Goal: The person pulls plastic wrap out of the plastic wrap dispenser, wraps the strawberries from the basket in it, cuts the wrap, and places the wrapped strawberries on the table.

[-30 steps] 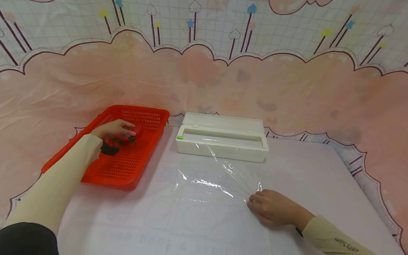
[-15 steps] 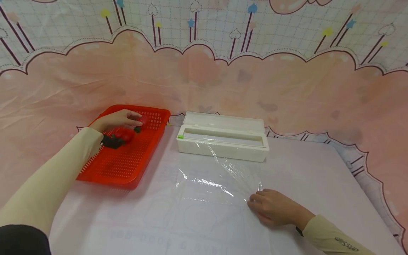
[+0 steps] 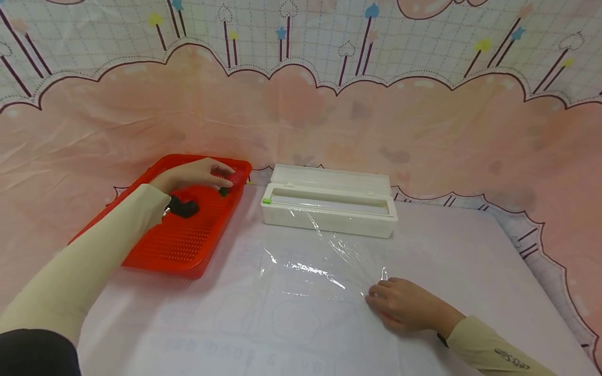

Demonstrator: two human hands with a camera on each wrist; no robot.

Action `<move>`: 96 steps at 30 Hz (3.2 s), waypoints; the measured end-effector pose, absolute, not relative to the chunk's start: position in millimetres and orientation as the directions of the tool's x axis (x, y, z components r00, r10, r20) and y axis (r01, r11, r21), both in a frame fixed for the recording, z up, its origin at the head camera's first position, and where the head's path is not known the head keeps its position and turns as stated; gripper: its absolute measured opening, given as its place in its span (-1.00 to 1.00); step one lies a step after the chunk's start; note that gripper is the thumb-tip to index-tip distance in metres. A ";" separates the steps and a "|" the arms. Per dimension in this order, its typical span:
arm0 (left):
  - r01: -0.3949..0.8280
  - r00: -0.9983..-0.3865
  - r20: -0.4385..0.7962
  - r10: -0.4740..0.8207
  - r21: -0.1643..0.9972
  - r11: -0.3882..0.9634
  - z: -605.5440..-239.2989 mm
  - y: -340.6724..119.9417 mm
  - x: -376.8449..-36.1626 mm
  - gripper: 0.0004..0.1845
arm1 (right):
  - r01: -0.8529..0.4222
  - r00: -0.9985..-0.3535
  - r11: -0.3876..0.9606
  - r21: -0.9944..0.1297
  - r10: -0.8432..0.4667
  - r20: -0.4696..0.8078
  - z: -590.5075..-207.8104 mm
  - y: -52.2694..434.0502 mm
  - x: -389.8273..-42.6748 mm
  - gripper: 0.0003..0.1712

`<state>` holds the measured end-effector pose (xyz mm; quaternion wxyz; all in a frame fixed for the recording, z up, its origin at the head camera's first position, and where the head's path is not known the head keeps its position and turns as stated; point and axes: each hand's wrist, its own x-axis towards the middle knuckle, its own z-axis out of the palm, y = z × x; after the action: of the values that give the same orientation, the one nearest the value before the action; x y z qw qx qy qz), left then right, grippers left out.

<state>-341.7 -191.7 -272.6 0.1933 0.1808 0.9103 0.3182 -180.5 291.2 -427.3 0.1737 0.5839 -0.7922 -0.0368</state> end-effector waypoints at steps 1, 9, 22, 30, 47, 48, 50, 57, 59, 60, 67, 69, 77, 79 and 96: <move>0.206 -0.856 -0.241 0.458 0.653 0.729 -272.5 -187.9 -341.4 -0.43 | -0.913 -0.259 0.316 0.259 -0.938 0.231 -427.1 291.1 -180.4 -0.72; 0.242 -0.803 -0.259 0.536 0.681 0.691 -273.5 -154.4 -336.1 -0.44 | -0.912 -0.259 0.314 0.263 -0.939 0.224 -427.2 291.3 -181.1 -0.72; 0.356 -0.648 -0.328 0.687 0.667 0.654 -291.7 -84.0 -323.5 -0.55 | -0.908 -0.238 0.305 0.288 -0.940 0.245 -429.8 292.8 -182.6 -0.63; 0.406 -0.568 -0.338 0.750 0.678 0.613 -308.1 -44.4 -308.6 -0.61 | -0.901 -0.231 0.295 0.319 -0.947 0.222 -429.5 293.9 -184.6 -0.61; 0.391 -0.498 -0.411 0.763 0.680 0.621 -349.3 -0.4 -301.5 -0.70 | -0.907 -0.270 0.315 0.278 -0.944 0.190 -427.5 295.5 -182.9 -0.71; 0.382 -0.500 -0.415 0.760 0.682 0.624 -351.9 0.8 -301.4 -0.71 | -0.907 -0.268 0.314 0.279 -0.944 0.191 -427.8 295.5 -182.9 -0.71; 0.368 -0.499 -0.425 0.755 0.685 0.629 -357.9 2.8 -301.3 -0.71 | -0.907 -0.267 0.314 0.280 -0.944 0.192 -428.6 295.8 -183.2 -0.71; 0.360 -0.453 -0.456 0.766 0.693 0.625 -377.7 7.6 -298.6 -0.70 | -0.907 -0.270 0.315 0.279 -0.944 0.190 -430.8 296.4 -184.0 -0.68; 0.364 -0.443 -0.458 0.771 0.694 0.621 -381.3 8.4 -297.5 -0.70 | -0.907 -0.277 0.320 0.272 -0.943 0.187 -430.9 296.4 -183.8 -0.68; 0.371 -0.440 -0.457 0.773 0.691 0.620 -382.5 8.7 -296.9 -0.70 | -0.907 -0.279 0.322 0.270 -0.942 0.186 -430.8 296.3 -183.7 -0.68; 0.369 -0.426 -0.456 0.781 0.701 0.610 -388.0 9.8 -295.6 -0.72 | -0.909 -0.278 0.321 0.266 -0.942 0.185 -429.7 295.5 -183.7 -0.69; 0.374 -0.421 -0.458 0.782 0.698 0.610 -388.6 10.0 -295.7 -0.73 | -0.909 -0.274 0.317 0.272 -0.944 0.185 -429.5 295.5 -183.9 -0.69; 0.398 -0.420 -0.459 0.783 0.683 0.613 -392.2 10.3 -294.9 -0.75 | -0.909 -0.260 0.307 0.281 -0.946 0.192 -429.7 294.9 -184.8 -0.70; 0.401 -0.422 -0.459 0.782 0.679 0.615 -392.7 10.5 -294.7 -0.75 | -0.910 -0.259 0.306 0.282 -0.947 0.193 -429.9 294.7 -184.7 -0.70; 0.457 -0.443 -0.440 0.781 0.638 0.619 -392.5 13.0 -294.1 -0.78 | -0.907 -0.268 0.311 0.283 -0.946 0.181 -430.1 294.8 -184.8 -0.69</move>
<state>-294.1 13.0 -392.5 0.3689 0.3771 0.8207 0.2194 -184.8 294.8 -430.1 0.1592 0.5838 -0.7937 -0.0614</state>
